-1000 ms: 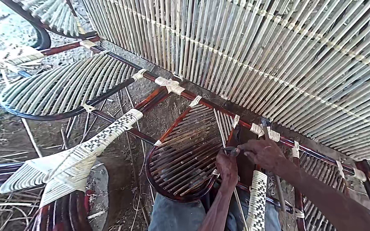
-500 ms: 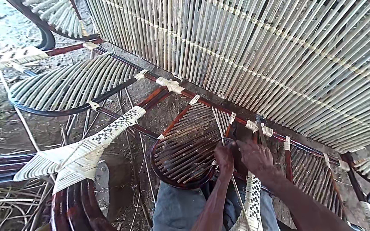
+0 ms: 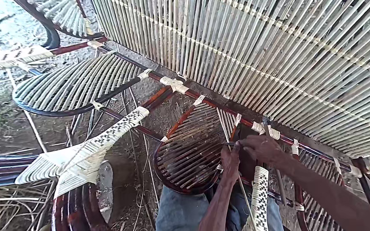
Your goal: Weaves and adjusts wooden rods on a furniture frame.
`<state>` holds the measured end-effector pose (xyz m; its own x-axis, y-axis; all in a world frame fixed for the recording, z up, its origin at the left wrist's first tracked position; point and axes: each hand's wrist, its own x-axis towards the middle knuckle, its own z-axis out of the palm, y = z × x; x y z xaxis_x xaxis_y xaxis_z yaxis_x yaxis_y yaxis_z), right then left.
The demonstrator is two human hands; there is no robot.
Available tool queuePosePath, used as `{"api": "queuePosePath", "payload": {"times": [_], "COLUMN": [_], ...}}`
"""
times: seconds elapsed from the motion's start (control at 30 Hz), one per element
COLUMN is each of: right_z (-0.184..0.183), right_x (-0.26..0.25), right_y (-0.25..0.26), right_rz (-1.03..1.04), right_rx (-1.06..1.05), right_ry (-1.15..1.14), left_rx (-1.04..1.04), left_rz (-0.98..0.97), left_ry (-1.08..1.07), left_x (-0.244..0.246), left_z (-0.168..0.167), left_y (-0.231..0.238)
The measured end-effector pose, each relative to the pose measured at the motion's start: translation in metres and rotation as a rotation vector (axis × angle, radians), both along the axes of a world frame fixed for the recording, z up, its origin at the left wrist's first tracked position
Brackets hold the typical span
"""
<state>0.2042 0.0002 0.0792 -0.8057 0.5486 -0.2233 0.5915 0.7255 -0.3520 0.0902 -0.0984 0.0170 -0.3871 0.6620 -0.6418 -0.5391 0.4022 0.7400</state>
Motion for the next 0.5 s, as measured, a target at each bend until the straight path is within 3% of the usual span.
{"api": "queuePosePath", "payload": {"times": [0.13, 0.23, 0.33, 0.43, 0.5], "right_z": [0.003, 0.010, 0.017, 0.012, 0.018], "right_x": [-0.008, -0.012, -0.013, -0.015, -0.021], "right_y": [0.024, 0.023, -0.006, -0.035, -0.047], "right_rz": [0.064, -0.021, -0.115, -0.171, -0.233], "right_rx": [-0.110, -0.178, 0.002, 0.243, 0.282], "right_ry": [-0.129, -0.202, -0.208, -0.146, -0.256], "left_rx": [-0.002, -0.048, -0.091, -0.092, -0.115], "left_rz": [0.024, 0.018, -0.088, -0.149, -0.124], "left_ry": [-0.127, -0.029, 0.189, 0.264, 0.280], "left_x": [-0.005, -0.003, -0.002, -0.003, -0.004], "left_z": [0.009, 0.005, 0.006, 0.009, 0.009], "left_y": [0.003, 0.007, 0.002, -0.004, -0.004]}}
